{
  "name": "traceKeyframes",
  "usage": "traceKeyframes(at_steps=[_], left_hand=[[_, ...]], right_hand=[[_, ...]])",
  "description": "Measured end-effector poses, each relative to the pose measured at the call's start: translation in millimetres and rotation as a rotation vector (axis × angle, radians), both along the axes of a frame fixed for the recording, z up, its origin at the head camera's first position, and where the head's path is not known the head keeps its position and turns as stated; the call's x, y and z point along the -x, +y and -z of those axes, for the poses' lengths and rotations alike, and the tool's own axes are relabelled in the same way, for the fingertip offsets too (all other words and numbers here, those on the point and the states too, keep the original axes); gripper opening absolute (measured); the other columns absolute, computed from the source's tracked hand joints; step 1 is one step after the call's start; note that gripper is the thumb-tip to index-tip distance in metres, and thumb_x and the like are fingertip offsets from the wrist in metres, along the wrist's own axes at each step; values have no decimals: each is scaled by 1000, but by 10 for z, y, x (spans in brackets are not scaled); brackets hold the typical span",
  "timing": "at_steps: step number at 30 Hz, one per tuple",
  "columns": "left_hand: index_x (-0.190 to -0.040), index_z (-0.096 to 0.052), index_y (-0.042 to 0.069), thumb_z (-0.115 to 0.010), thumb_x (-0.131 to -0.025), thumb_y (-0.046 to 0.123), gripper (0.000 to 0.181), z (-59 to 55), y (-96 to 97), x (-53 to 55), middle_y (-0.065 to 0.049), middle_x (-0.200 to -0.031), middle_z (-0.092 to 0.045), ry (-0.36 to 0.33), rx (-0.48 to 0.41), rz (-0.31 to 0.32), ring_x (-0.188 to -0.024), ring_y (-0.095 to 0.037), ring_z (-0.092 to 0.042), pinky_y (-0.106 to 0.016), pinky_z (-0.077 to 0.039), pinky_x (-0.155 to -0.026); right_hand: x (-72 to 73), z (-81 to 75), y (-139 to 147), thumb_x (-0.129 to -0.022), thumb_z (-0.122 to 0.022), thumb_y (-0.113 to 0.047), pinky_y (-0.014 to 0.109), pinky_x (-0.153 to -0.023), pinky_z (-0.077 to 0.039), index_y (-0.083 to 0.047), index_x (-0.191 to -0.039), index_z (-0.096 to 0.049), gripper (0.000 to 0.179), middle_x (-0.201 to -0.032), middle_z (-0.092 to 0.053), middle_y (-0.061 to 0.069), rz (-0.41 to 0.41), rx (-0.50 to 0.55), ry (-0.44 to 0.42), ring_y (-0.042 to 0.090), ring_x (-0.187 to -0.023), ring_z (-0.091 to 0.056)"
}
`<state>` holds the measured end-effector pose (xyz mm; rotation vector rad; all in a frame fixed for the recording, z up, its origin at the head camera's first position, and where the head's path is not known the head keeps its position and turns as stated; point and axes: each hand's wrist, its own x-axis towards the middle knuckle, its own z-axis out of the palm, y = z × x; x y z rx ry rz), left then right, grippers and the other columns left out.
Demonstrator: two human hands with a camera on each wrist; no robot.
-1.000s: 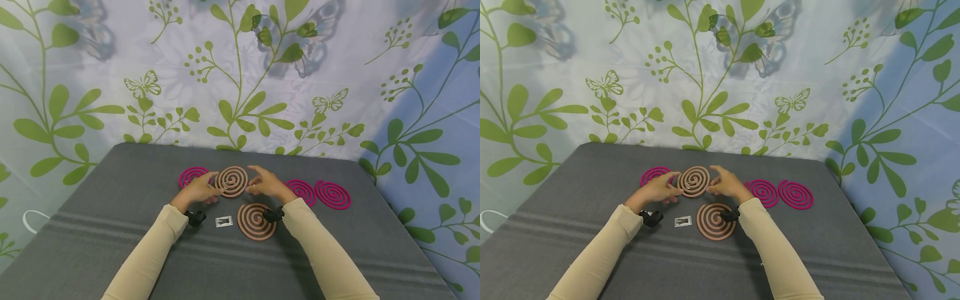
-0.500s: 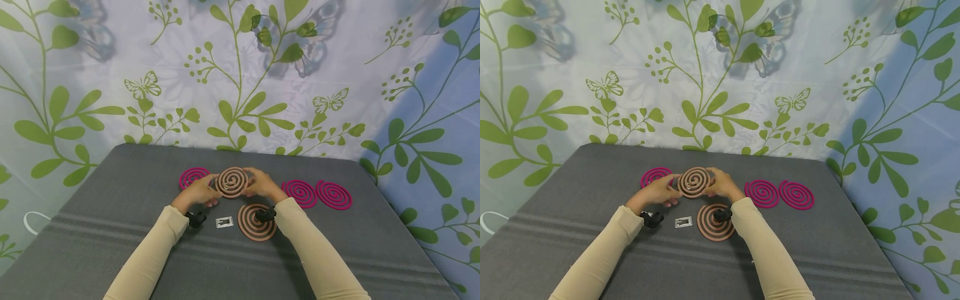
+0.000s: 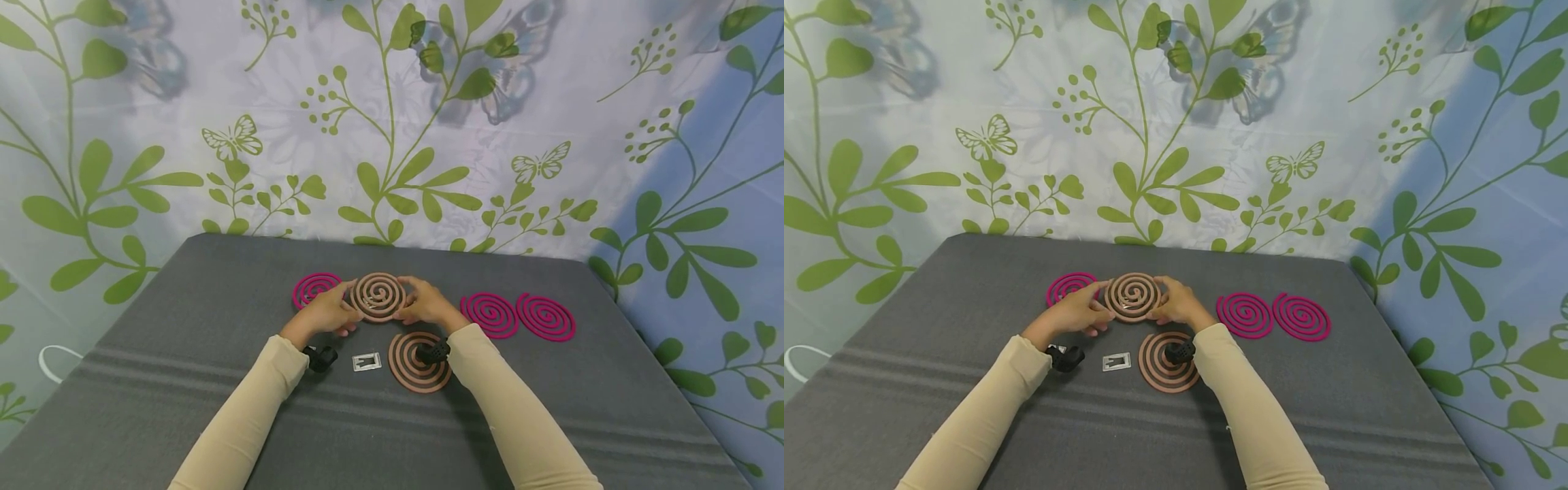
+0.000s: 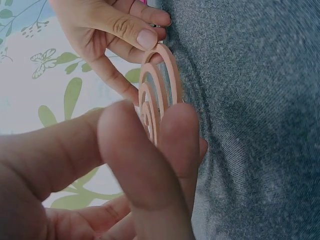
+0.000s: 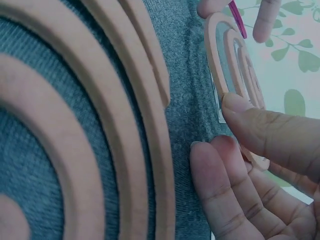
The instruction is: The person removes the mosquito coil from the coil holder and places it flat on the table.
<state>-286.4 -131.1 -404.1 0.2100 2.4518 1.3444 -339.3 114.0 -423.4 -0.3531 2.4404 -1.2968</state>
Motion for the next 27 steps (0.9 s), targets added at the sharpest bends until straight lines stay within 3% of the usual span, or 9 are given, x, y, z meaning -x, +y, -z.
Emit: traceKeyframes(at_steps=[6, 15, 27], left_hand=[[-170, -22, -1, -70, -106, 6, 81, -12, 12, -8, -21, -110, -76, -4, -10, -7, -78, -21, -75, -30, -62, -65], [-170, -20, -5, -71, -106, 10, 83, -17, 8, -3, -22, -116, -75, 9, -20, -40, -85, -24, -77, -33, -64, -69], [-170, -25, 0, -77, -102, 14, 87, -87, -16, 5, -16, -108, -76, 109, -47, -70, -83, -29, -74, -35, -63, -68]], right_hand=[[-25, -55, 17, -90, -83, 10, 38, -75, -66, -3, -165, -41, 87, -94, -69, 14, -1, 37, 36, 23, -76, -75], [-55, -137, 47, -88, -86, 8, 37, -77, -66, -7, -165, -44, 89, -95, -70, 12, 0, 58, 85, 21, -80, -76], [-96, -231, 68, -91, -85, 4, 38, -74, -66, -4, -165, -42, 86, -98, -73, 14, -10, 97, 140, 23, -84, -78]])
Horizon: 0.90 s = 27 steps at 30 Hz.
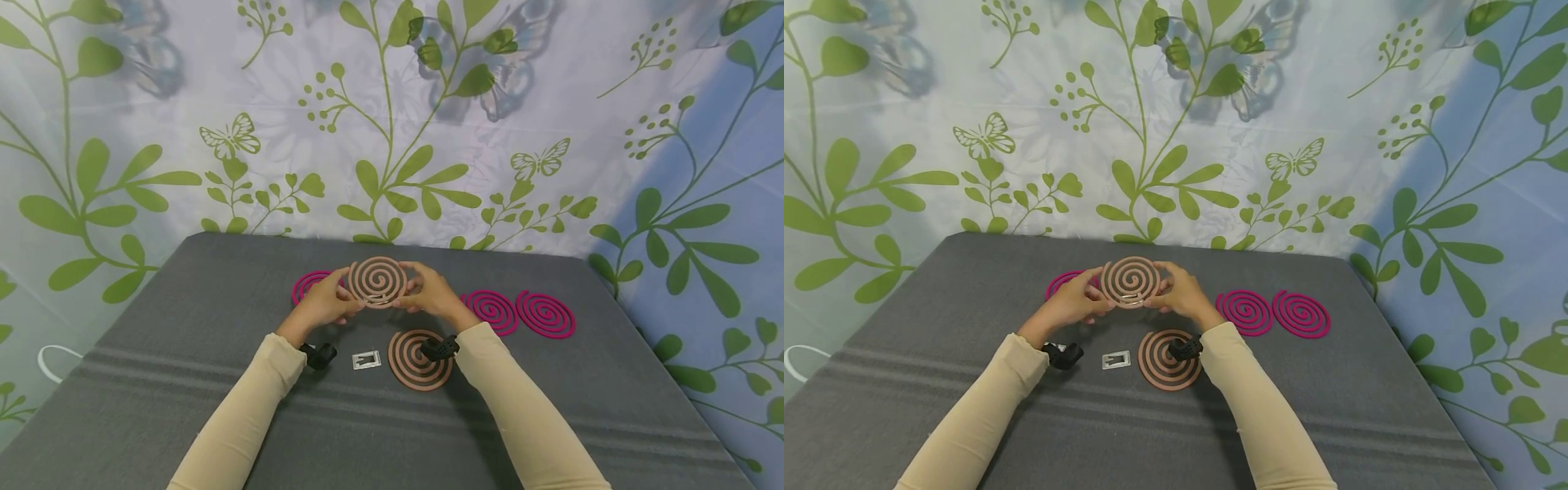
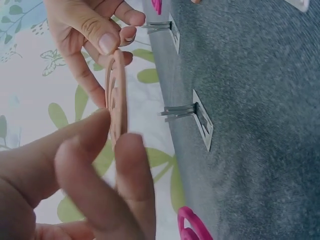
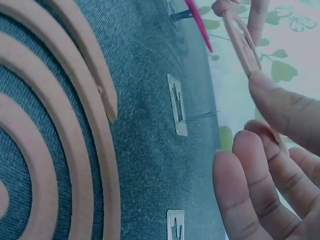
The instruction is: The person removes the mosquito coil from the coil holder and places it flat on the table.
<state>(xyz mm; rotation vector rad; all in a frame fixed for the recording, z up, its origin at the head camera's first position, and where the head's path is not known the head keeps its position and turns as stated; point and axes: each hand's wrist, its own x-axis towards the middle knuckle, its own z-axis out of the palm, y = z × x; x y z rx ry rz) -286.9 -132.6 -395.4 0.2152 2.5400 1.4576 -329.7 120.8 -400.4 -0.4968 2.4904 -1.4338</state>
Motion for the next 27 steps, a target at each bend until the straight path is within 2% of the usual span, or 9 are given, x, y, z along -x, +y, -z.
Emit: traceKeyframes(at_steps=[6, 11, 14, 16, 19, 27], left_hand=[[-171, -29, 9, -80, -101, 18, 87, -52, -15, -20, -14, -114, -74, 56, -31, -15, -86, -43, -71, -39, -60, -68], [-172, -28, 10, -78, -102, 16, 86, -95, -28, -19, -16, -114, -73, 107, -78, 20, -83, -45, -68, -47, -61, -71], [-172, -28, 11, -78, -102, 15, 86, -130, -40, -23, -16, -114, -73, 112, -106, 45, -80, -43, -67, -42, -59, -69], [-172, -28, 11, -78, -102, 15, 86, -161, -48, -34, -17, -114, -72, 109, -122, 66, -78, -42, -66, -38, -57, -68], [-172, -29, 11, -78, -102, 14, 86, -221, -56, -64, -17, -115, -72, 106, -142, 98, -76, -39, -64, -36, -56, -67], [-171, -31, 12, -78, -102, 11, 84, -353, -39, -157, -15, -109, -72, 147, -151, 192, -67, -19, -58, -35, -53, -63]], right_hand=[[-39, -35, 59, -92, -85, 3, 44, -75, -65, -3, -165, -41, 85, -97, -74, 12, -3, 100, -20, 28, -86, -77], [-77, -73, 147, -96, -80, 3, 41, -79, -64, -8, -168, -37, 85, -101, -72, 8, -38, 207, -73, 44, -97, -73], [-94, -92, 202, -98, -78, 1, 38, -81, -64, -9, -169, -34, 84, -101, -72, 8, -67, 231, -79, 51, -103, -70], [-107, -106, 239, -99, -77, 0, 37, -81, -64, -10, -169, -33, 84, -100, -73, 7, -84, 235, -75, 50, -102, -71], [-135, -130, 292, -100, -76, 0, 38, -81, -64, -10, -170, -32, 83, -98, -75, 5, -107, 243, -67, 40, -94, -73], [-255, -201, 452, -99, -75, 4, 38, -82, -62, -8, -170, -30, 85, -97, -77, 4, -182, 322, -58, 28, -92, -75]])
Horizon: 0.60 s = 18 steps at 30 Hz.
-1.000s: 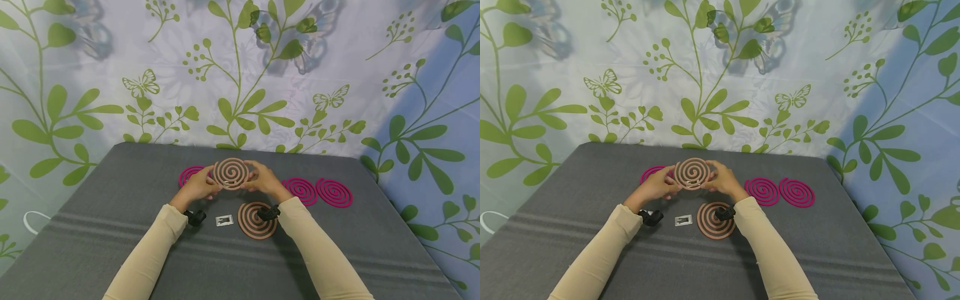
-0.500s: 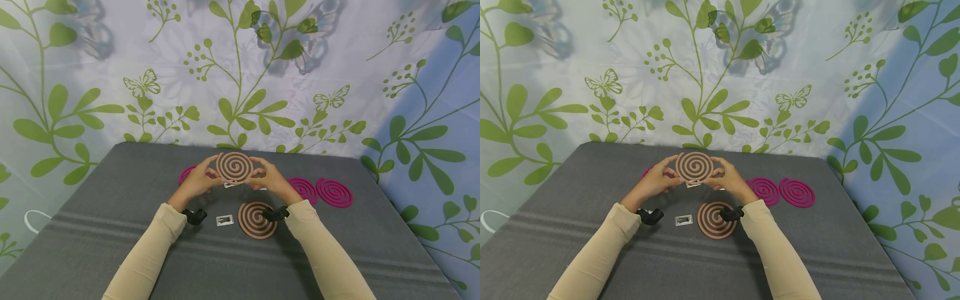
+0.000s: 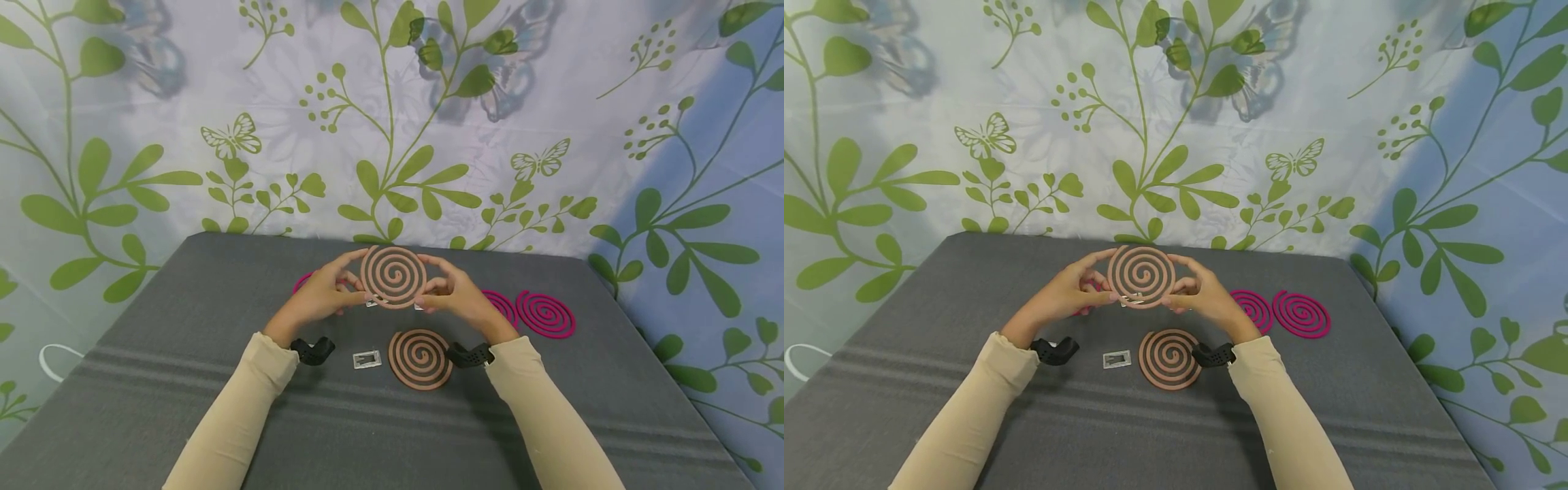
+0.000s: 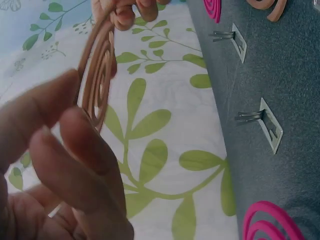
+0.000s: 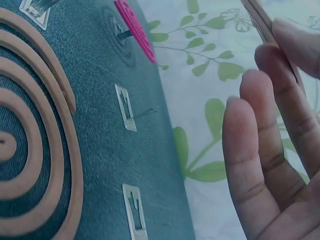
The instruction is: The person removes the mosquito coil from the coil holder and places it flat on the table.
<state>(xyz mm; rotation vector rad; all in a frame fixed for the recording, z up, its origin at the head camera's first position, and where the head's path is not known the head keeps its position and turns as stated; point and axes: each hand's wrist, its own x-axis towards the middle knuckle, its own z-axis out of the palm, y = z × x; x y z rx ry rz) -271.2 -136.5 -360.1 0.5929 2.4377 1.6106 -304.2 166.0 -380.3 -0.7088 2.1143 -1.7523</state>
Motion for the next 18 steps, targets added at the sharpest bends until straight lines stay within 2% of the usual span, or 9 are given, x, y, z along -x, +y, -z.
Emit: traceKeyframes(at_steps=[4, 8, 11, 13, 18], left_hand=[[-171, -33, 13, -78, -101, 12, 83, -42, 38, -43, -13, -108, -72, 29, 10, 50, -70, -21, -62, -36, -55, -62], [-170, -35, 13, -79, -100, 10, 83, -60, 93, -77, -11, -106, -72, 22, 5, 90, -74, -37, -66, -37, -55, -63], [-170, -36, 13, -80, -100, 9, 83, -59, 135, -102, -9, -105, -72, 19, 13, 116, -76, -43, -65, -35, -55, -62], [-169, -37, 13, -80, -99, 8, 82, -45, 165, -113, -8, -105, -72, 24, 25, 133, -74, -40, -65, -33, -54, -62], [-168, -38, 10, -82, -99, 9, 82, -15, 260, -157, -8, -105, -73, 55, 52, 167, -72, -39, -67, -33, -54, -61]], right_hand=[[-72, -13, 94, -98, -74, 7, 35, -79, -61, -7, -171, -26, 89, -95, -76, 3, -34, 32, 19, 18, -85, -73], [-142, 2, 202, -96, -77, 7, 38, -82, -62, -6, -172, -22, 95, -94, -76, 3, -70, 56, 30, 21, -88, -75], [-182, 32, 280, -95, -81, 4, 38, -88, -63, -5, -172, -19, 99, -94, -76, 4, -96, 68, 28, 23, -93, -77], [-208, 55, 331, -94, -83, 2, 37, -90, -63, -5, -173, -19, 102, -95, -76, 4, -112, 73, 25, 23, -94, -77], [-288, 122, 461, -93, -85, -1, 35, -89, -63, -3, -172, -19, 102, -95, -77, 4, -132, 77, 30, 21, -94, -76]])
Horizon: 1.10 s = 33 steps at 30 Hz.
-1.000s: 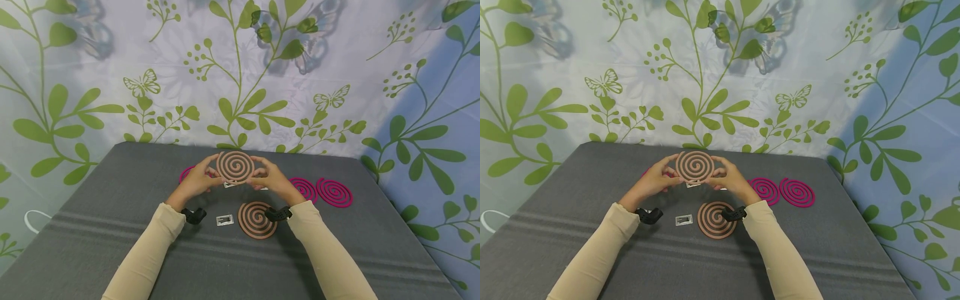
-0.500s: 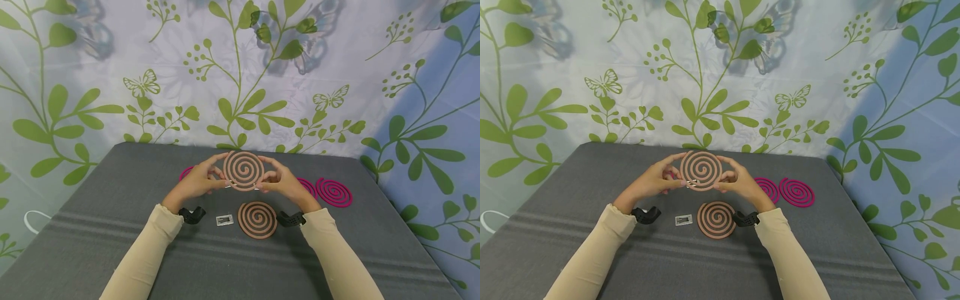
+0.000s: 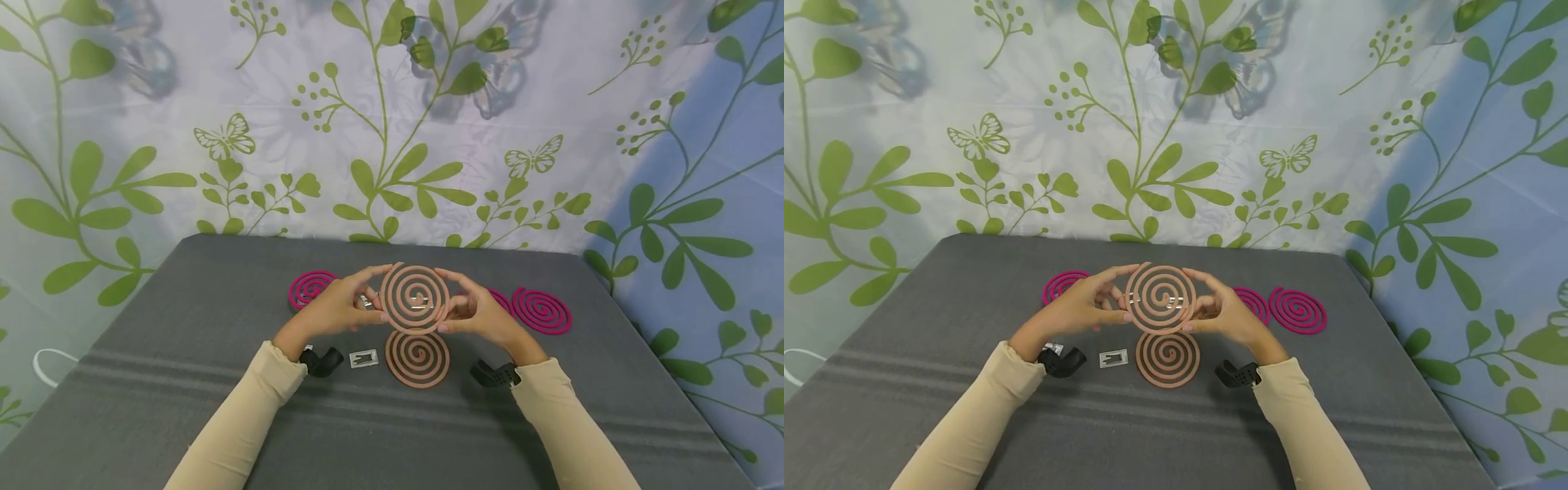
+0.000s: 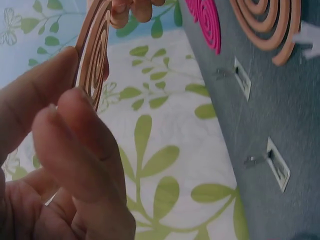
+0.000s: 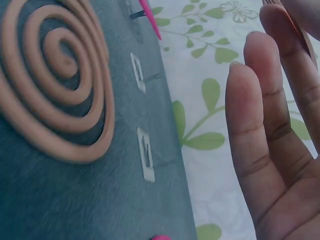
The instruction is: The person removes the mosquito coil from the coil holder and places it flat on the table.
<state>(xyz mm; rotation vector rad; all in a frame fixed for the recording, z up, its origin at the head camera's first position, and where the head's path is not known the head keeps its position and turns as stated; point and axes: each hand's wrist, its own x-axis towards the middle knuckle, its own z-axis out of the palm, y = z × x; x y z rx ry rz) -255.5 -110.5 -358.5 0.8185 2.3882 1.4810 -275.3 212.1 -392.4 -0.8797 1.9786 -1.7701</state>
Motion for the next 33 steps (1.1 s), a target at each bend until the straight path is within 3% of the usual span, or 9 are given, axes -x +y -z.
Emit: traceKeyframes(at_steps=[2, 9, 15, 20, 28, 33], left_hand=[[-168, -39, 9, -82, -98, 8, 82, 9, 49, -30, -8, -104, -73, 10, 0, 8, -74, -44, -67, -33, -54, -60], [-168, -38, 8, -82, -99, 9, 81, 108, 209, -75, -8, -104, -74, 39, 0, 27, -67, -28, -69, -32, -55, -58], [-168, -38, 8, -82, -99, 12, 81, 209, 334, -113, -7, -104, -74, 49, 18, 40, -75, -44, -70, -30, -56, -58], [-170, -36, 12, -82, -100, 13, 84, 287, 461, -166, -3, -100, -73, 15, 18, 38, -77, -41, -71, -31, -57, -58], [-169, -37, 12, -81, -100, 12, 83, 387, 657, -221, 0, -96, -76, 12, 81, 10, -78, -24, -74, -27, -57, -62], [-169, -36, 10, -80, -100, 10, 82, 423, 792, -237, -1, -97, -77, -53, 74, 8, -80, -31, -76, -29, -59, -59]], right_hand=[[-38, 17, 48, -93, -85, -1, 34, -87, -63, -3, -172, -20, 102, -94, -77, 3, 10, -6, 8, 20, -93, -76], [-134, 48, 207, -94, -84, 0, 33, -85, -63, 0, -170, -22, 98, -92, -77, 3, 46, -58, 62, 22, -91, -77], [-194, 111, 343, -93, -83, 3, 32, -83, -63, 6, -167, -23, 95, -90, -77, -1, 48, -87, 79, 19, -86, -76], [-241, 161, 470, -93, -82, 5, 31, -79, -63, 8, -166, -24, 93, -90, -77, -2, 47, -100, 89, 18, -83, -76], [-292, 234, 636, -93, -80, 7, 33, -77, -63, 10, -166, -22, 93, -91, -77, 0, 37, -140, 41, 24, -82, -77], [-323, 260, 740, -93, -81, 5, 33, -74, -62, 12, -165, -22, 93, -89, -77, 2, 41, -180, 25, 22, -79, -76]])
